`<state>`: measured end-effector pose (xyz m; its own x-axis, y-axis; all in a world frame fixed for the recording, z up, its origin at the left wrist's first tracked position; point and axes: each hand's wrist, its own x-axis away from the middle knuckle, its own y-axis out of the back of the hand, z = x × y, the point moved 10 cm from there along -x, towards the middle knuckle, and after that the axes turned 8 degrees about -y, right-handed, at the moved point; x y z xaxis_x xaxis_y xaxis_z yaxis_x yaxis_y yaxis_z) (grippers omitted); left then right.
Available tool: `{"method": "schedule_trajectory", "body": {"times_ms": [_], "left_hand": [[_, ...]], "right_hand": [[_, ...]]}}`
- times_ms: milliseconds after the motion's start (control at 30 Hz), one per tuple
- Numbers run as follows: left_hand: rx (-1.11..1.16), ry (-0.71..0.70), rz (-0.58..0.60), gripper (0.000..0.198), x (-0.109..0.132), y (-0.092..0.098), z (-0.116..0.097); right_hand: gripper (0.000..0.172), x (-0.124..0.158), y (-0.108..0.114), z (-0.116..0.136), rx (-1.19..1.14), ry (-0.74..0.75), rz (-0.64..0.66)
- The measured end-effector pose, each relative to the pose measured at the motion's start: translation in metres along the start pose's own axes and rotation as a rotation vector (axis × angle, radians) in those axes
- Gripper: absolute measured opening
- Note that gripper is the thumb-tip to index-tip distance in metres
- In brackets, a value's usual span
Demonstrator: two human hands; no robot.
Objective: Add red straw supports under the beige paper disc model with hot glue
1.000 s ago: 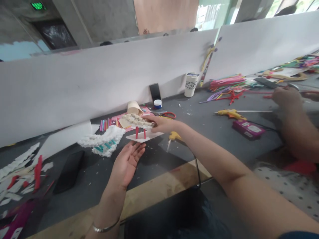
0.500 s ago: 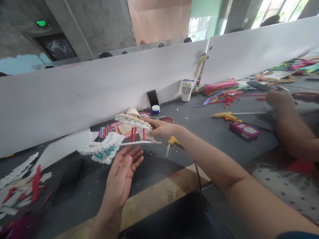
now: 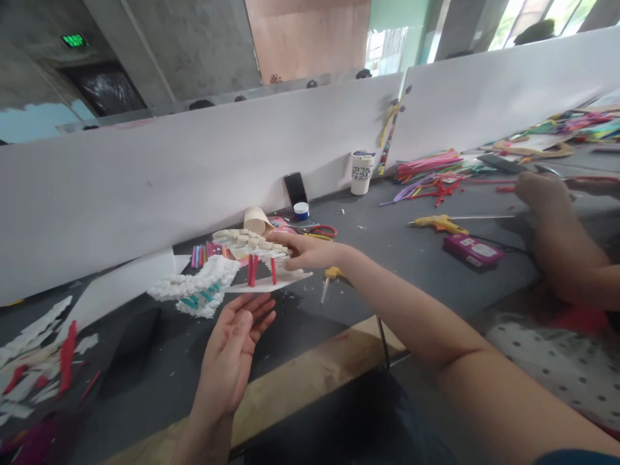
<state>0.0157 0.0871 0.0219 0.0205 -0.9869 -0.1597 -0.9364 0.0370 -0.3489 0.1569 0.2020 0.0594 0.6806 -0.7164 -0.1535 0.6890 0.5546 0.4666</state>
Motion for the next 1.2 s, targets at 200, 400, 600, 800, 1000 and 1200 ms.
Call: {"method": "schedule_trajectory", "body": {"times_ms": [200, 400, 600, 800, 1000, 1200], "left_hand": [[0.061, 0.039, -0.065, 0.035, -0.002, 0.014, 0.012], [0.113, 0.096, -0.111, 0.036, -0.006, 0.026, 0.029], [0.095, 0.133, -0.118, 0.046, -0.009, 0.032, 0.039], [0.04, 0.128, -0.158, 0.049, -0.009, 0.039, 0.045], [-0.119, -0.009, -0.256, 0.046, -0.006, 0.054, 0.027], [-0.153, -0.056, -0.271, 0.041, 0.002, 0.054, 0.013]], "right_hand": [[0.08, 0.002, -0.006, 0.022, 0.234, 0.015, -0.027], [0.082, 0.002, -0.017, 0.027, 0.392, 0.03, -0.054], [0.084, -0.001, -0.017, 0.022, 0.449, 0.061, -0.064], [0.083, -0.004, -0.013, 0.015, 0.5, 0.017, -0.107], [0.081, 0.0, -0.007, 0.024, 0.365, 0.003, -0.066], [0.074, 0.002, 0.017, 0.025, 0.032, -0.005, 0.013]]}}
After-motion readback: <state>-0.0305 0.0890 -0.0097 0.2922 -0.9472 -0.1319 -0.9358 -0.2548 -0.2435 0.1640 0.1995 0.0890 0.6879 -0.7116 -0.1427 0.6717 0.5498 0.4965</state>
